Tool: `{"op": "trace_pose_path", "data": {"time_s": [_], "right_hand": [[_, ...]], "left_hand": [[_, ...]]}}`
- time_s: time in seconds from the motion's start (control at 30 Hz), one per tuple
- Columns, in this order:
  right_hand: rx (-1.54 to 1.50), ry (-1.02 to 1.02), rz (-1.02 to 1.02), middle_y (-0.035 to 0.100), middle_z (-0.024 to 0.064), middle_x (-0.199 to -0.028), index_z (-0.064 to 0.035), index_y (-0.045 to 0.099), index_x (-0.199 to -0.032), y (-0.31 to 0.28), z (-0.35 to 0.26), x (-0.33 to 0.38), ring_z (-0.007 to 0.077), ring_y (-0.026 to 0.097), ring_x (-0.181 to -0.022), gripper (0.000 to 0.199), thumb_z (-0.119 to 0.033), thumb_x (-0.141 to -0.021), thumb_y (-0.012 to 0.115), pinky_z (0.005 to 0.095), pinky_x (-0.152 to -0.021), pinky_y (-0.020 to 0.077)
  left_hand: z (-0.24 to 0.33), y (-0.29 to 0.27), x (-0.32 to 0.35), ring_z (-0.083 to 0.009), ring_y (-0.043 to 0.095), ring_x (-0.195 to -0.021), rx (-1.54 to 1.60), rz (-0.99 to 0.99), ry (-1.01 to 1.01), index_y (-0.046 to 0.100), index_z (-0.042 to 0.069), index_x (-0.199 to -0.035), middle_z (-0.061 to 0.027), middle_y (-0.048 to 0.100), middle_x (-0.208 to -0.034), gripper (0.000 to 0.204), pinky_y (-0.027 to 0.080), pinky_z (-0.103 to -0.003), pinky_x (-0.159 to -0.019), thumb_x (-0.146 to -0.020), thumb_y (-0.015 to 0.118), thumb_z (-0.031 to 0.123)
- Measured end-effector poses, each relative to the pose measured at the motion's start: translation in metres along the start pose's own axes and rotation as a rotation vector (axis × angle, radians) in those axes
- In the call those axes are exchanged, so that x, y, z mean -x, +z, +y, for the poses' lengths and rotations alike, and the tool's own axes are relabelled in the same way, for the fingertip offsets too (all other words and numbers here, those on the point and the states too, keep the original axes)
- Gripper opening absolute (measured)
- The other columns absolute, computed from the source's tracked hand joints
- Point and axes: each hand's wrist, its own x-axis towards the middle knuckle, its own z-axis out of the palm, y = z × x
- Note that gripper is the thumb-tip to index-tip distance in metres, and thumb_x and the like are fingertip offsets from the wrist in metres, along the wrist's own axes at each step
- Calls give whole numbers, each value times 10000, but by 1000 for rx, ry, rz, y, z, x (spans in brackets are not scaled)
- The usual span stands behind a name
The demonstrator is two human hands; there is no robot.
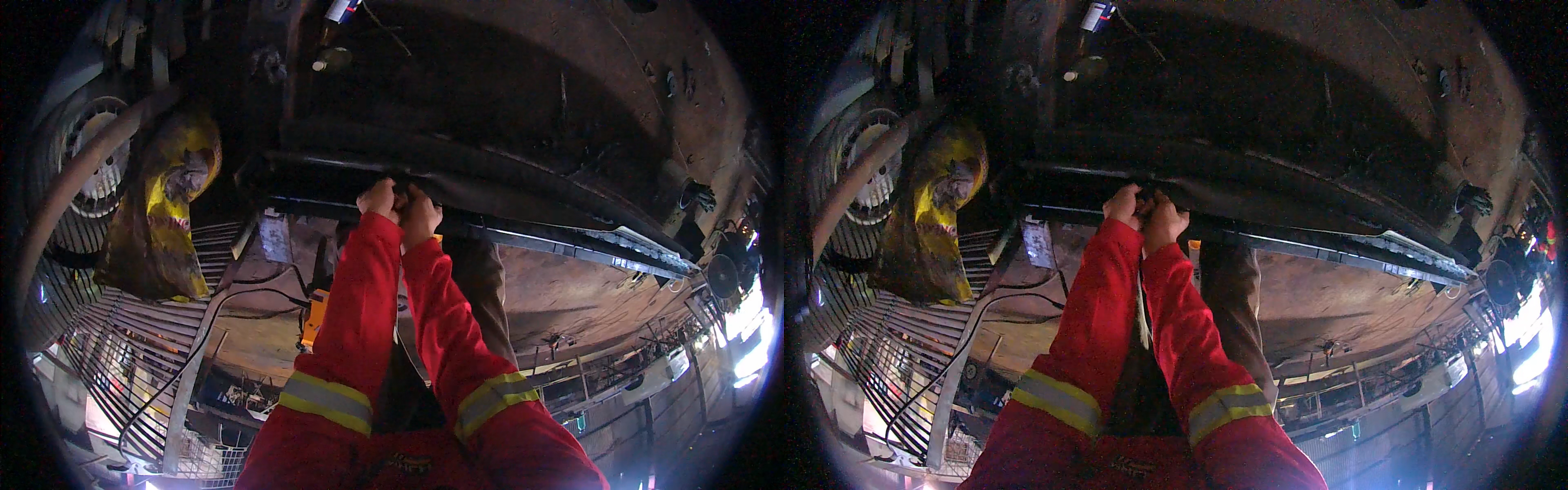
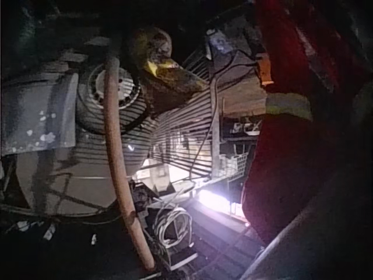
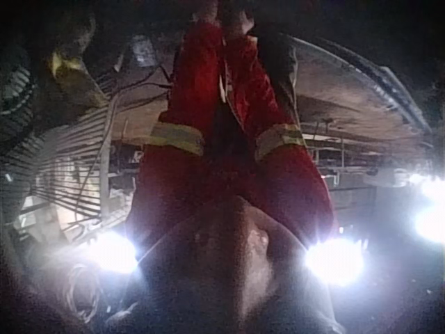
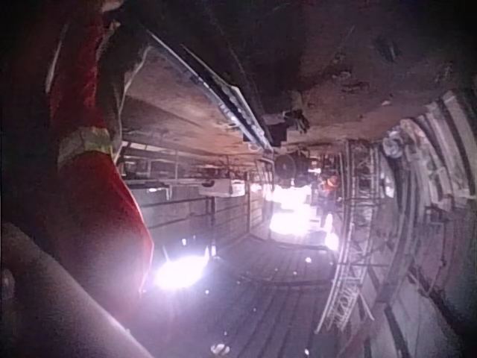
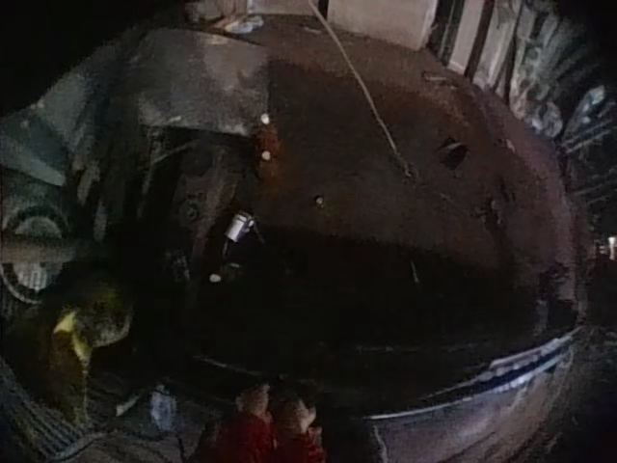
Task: The person lifts a large, dark metal sheet and maneuvers it into a curved metal structure. They repeatedly adjust the sheet's position, bending and aligning it against the frame to ensure a proper fit. The person uses both hands to press and slide the sheet into place within the assembly.
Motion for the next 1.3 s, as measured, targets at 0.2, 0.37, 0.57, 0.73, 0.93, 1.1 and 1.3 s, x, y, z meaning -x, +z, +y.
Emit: {"op": "trace_pose_path", "data": {"time_s": [0.2,0.37,0.57,0.73,0.93,1.1,1.3], "right_hand": [[-475,235,216,604,70,-886,-69,563,-943,15,-20,16,192,579,-815,213,60,-775,572,333,-718,486],[-593,213,233,573,65,-912,-71,533,-968,15,-27,18,203,560,-851,304,130,-742,565,352,-765,489],[-637,205,155,575,63,-894,-84,537,-969,20,-28,21,205,561,-834,326,138,-733,579,362,-781,489],[-575,214,195,585,72,-932,-69,558,-967,13,-30,22,201,568,-864,262,100,-767,583,352,-788,487],[-479,347,90,608,97,-959,2,565,-1017,9,-23,10,209,582,-897,154,-55,-874,560,326,-776,490],[-112,161,-100,608,91,-1063,-3,578,-992,-11,25,-16,218,592,-904,135,-53,-866,576,321,-718,487],[-546,324,149,613,78,-939,-24,561,-993,21,-31,18,206,597,-865,118,-81,-890,565,346,-706,497]], "left_hand": [[14,-17,-25,-221,590,-614,20,-192,39,587,34,-863,-84,586,-741,93,483,-346,-507,-818,586,115],[24,-18,-24,-200,556,-577,112,-171,-77,560,36,-810,-85,570,-717,29,472,-321,-501,-810,534,48],[30,-24,-43,-165,479,-500,48,-228,-163,510,41,-742,-92,518,-636,47,374,-300,-418,-782,533,30],[27,-21,-29,-186,477,-480,-37,-168,-177,493,35,-731,-86,502,-603,61,362,-322,-409,-786,510,54],[28,-20,-22,-189,502,-499,-119,-167,-111,527,49,-782,-77,532,-629,71,403,-322,-422,-813,502,108],[21,-24,-40,-199,541,-561,-83,-199,-119,559,44,-831,-84,569,-689,104,445,-343,-456,-830,493,125],[28,-8,-4,-191,546,-623,24,-213,19,561,50,-826,-80,577,-751,84,459,-338,-480,-828,504,112]]}}
